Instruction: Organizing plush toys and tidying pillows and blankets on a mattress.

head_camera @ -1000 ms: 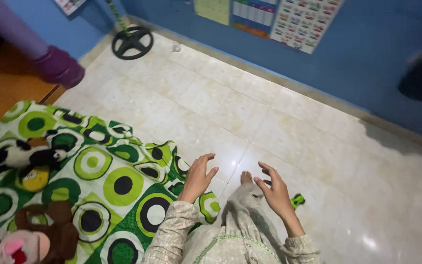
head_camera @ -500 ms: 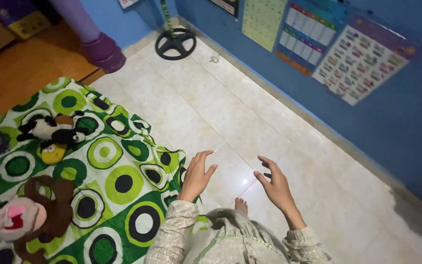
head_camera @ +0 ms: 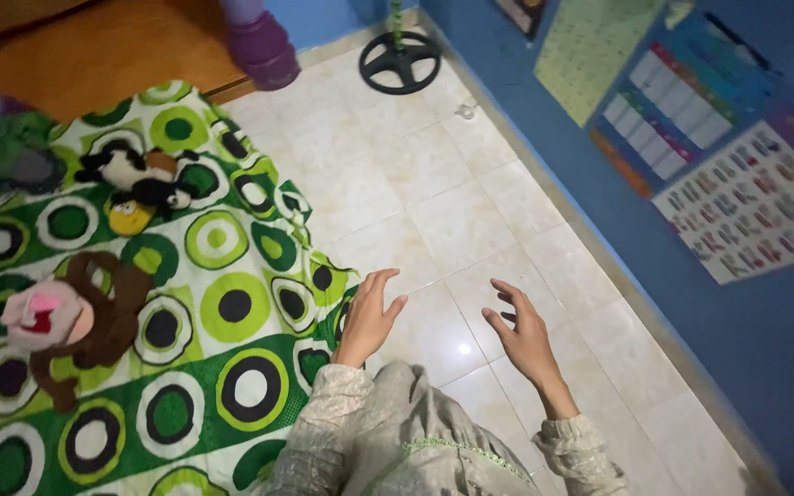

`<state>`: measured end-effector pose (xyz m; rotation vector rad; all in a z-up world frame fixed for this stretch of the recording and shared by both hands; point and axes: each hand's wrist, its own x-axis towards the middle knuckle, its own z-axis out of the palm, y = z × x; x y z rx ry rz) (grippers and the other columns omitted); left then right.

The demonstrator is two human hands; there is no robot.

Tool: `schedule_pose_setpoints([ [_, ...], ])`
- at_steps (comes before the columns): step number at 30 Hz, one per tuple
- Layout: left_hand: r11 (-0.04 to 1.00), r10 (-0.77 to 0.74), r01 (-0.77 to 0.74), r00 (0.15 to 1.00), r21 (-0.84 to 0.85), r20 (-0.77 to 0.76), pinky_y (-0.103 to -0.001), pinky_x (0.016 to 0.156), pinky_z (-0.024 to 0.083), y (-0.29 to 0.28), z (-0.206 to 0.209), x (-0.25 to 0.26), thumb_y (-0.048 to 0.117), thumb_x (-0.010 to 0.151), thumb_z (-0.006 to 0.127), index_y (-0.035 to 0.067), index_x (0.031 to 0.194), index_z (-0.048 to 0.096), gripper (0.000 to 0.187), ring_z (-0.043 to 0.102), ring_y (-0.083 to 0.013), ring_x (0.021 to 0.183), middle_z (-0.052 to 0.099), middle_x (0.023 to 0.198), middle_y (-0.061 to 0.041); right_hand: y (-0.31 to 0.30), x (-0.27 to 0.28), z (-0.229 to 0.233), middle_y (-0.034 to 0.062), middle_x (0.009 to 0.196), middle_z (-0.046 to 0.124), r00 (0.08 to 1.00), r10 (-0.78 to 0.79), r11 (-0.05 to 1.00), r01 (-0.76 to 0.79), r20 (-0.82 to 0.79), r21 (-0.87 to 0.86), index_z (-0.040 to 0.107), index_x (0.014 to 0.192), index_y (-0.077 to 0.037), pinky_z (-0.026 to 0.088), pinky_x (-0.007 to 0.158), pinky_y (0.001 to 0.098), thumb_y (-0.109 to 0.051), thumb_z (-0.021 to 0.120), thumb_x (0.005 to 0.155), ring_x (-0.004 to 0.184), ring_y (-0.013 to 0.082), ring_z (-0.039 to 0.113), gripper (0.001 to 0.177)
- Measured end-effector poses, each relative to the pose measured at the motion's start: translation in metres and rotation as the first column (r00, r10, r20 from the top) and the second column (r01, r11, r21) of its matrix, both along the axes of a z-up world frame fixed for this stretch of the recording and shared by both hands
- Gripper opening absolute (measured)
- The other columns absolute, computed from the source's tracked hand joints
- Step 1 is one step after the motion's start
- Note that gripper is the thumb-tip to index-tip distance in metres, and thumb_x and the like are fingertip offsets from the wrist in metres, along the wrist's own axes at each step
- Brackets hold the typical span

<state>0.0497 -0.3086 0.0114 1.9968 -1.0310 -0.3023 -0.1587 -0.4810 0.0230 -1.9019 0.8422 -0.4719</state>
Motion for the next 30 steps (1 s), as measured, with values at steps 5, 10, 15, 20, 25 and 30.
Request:
schedule_pose_setpoints([
  [5, 0.996, 0.088, -0.088, 0.996, 0.007, -0.032, -0.044, 0.102, 0.046, -0.002, -0.017, 0.02, 0.018, 0.091, 0.071, 0.006, 0.134, 0.057, 0.046, 0.058, -0.0381, 0.123, 0.061, 0.133, -0.016, -0.018, 0.032, -0.006, 0.0078, 0.143, 0.062, 0.996, 0.092, 0.996, -0.092, 0.012, 0.006, 0.056, 0.141, -0.014, 0.056, 0.098, 0.0412, -0.022, 0.071, 0.091, 0.129, 0.026, 0.061, 0.053],
  [10, 0.988, 0.154, -0.155, 0.987, -0.018, -0.049, -0.044, 0.101, 0.047, -0.01, -0.037, 0.052, 0.019, 0.092, 0.072, 0.006, 0.135, 0.057, 0.047, 0.058, -0.0395, 0.122, 0.061, 0.132, -0.017, -0.041, 0.071, -0.013, 0.0084, 0.143, 0.061, 0.989, 0.148, 0.989, -0.148, -0.017, 0.024, 0.056, 0.142, -0.013, 0.055, 0.099, 0.042, -0.023, 0.071, 0.092, 0.131, 0.0265, 0.06, 0.053],
  [15, 0.959, 0.27, -0.265, 0.962, 0.097, -0.045, -0.044, 0.097, 0.048, -0.023, -0.036, 0.101, 0.02, 0.091, 0.072, 0.008, 0.133, 0.059, 0.046, 0.059, -0.0387, 0.12, 0.062, 0.132, -0.016, -0.068, 0.127, -0.013, 0.0081, 0.143, 0.061, 0.975, 0.216, 0.976, -0.214, -0.048, 0.043, 0.056, 0.142, -0.014, 0.055, 0.1, 0.0422, -0.024, 0.07, 0.092, 0.131, 0.0266, 0.06, 0.053],
  [20, 0.95, 0.31, -0.307, 0.947, 0.045, -0.086, -0.043, 0.098, 0.05, -0.04, -0.023, 0.152, 0.019, 0.091, 0.071, 0.007, 0.133, 0.058, 0.046, 0.06, -0.0382, 0.12, 0.061, 0.133, -0.016, -0.092, 0.191, -0.008, 0.0082, 0.142, 0.061, 0.965, 0.261, 0.965, -0.259, -0.034, 0.051, 0.056, 0.142, -0.015, 0.055, 0.1, 0.042, -0.024, 0.07, 0.091, 0.131, 0.0266, 0.061, 0.054],
  [25, 0.94, 0.338, -0.335, 0.94, 0.071, -0.039, -0.045, 0.099, 0.047, -0.06, -0.013, 0.214, 0.02, 0.091, 0.07, 0.007, 0.134, 0.057, 0.046, 0.059, -0.0395, 0.12, 0.061, 0.132, -0.017, -0.114, 0.261, -0.007, 0.0088, 0.143, 0.061, 0.952, 0.307, 0.949, -0.305, -0.009, 0.08, 0.055, 0.142, -0.014, 0.055, 0.101, 0.0417, -0.023, 0.07, 0.092, 0.132, 0.027, 0.059, 0.053],
  [30, 0.944, 0.328, -0.329, 0.944, -0.021, -0.03, -0.044, 0.101, 0.048, -0.071, -0.012, 0.268, 0.02, 0.092, 0.069, 0.005, 0.133, 0.057, 0.045, 0.06, -0.0385, 0.121, 0.062, 0.131, -0.017, -0.129, 0.323, -0.015, 0.0091, 0.143, 0.062, 0.939, 0.341, 0.939, -0.343, 0.046, 0.036, 0.055, 0.141, -0.013, 0.056, 0.1, 0.0416, -0.023, 0.071, 0.091, 0.129, 0.0275, 0.062, 0.054],
])
